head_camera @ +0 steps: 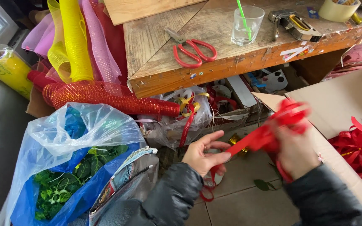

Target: The person is making decorative red bows by folding ribbon and securing the center with gold wire.

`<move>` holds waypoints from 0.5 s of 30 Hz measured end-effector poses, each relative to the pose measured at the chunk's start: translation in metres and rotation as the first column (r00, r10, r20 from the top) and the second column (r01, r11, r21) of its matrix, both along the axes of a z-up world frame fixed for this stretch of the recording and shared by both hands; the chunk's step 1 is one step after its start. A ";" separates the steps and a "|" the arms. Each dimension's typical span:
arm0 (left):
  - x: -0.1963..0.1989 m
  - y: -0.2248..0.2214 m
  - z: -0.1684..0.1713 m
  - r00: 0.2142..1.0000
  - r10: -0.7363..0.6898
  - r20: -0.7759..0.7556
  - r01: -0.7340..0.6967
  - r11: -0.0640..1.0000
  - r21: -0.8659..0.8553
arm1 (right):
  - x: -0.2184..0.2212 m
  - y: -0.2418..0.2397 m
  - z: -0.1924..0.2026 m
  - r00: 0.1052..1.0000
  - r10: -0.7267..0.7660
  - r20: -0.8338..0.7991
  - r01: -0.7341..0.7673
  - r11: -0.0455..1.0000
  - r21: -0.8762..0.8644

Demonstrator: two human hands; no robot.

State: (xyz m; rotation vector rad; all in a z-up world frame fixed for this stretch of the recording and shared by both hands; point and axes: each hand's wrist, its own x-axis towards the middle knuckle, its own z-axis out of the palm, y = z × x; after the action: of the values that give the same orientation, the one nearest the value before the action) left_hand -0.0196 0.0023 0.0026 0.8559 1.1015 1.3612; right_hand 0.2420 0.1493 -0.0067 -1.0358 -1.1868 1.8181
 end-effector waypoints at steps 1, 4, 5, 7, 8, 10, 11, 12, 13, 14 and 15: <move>-0.006 -0.006 0.017 0.997 -0.075 0.035 0.078 0.993 -0.092 | 0.029 0.025 -0.011 0.972 0.196 -0.127 -0.214 0.965 -0.151; -0.017 -0.016 0.036 0.989 -0.145 -0.027 0.137 0.969 -0.204 | -0.014 0.012 0.047 0.748 -0.661 -0.063 0.664 0.741 0.102; -0.024 -0.021 0.037 0.989 -0.148 -0.028 0.139 0.969 -0.203 | -0.003 0.018 0.044 0.746 -0.663 -0.064 0.666 0.739 0.102; -0.037 -0.029 0.040 0.974 -0.091 -0.208 0.061 0.987 -0.147 | 0.019 0.031 0.041 0.724 -0.676 -0.136 0.656 0.614 0.440; -0.050 -0.034 0.054 0.973 -0.090 -0.213 0.061 0.988 -0.139 | 0.032 0.038 0.038 0.723 -0.675 -0.144 0.658 0.610 0.442; -0.073 -0.047 0.083 0.943 -0.067 -0.326 0.079 0.997 0.025 | 0.058 0.048 0.030 0.600 -0.795 0.087 0.498 0.456 0.737; -0.081 -0.044 0.105 0.942 -0.067 -0.330 0.080 0.996 0.027 | 0.059 0.053 0.022 0.600 -0.796 0.083 0.502 0.455 0.736; -0.088 -0.043 0.127 0.933 -0.016 -0.360 0.090 0.977 0.192 | 0.060 0.056 0.013 0.643 -0.718 0.266 0.314 0.565 0.763; -0.096 -0.043 0.148 0.924 0.038 -0.380 0.106 0.930 0.351 | 0.060 0.059 0.003 0.646 -0.619 0.446 0.115 0.657 0.745; -0.088 -0.034 0.179 0.923 0.040 -0.384 0.105 0.931 0.349 | 0.030 0.030 0.021 0.650 -0.617 0.444 0.116 0.658 0.744; -0.081 -0.024 0.209 0.895 0.045 -0.443 0.177 0.877 0.447 | 0.000 0.002 0.038 0.508 -0.394 0.766 -0.310 0.746 0.589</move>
State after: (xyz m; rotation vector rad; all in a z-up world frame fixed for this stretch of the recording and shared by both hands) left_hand -0.1002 -0.0221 0.2114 1.6210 1.0677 1.4409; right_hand 0.2421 0.1510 0.0318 -1.5281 -2.1669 0.5169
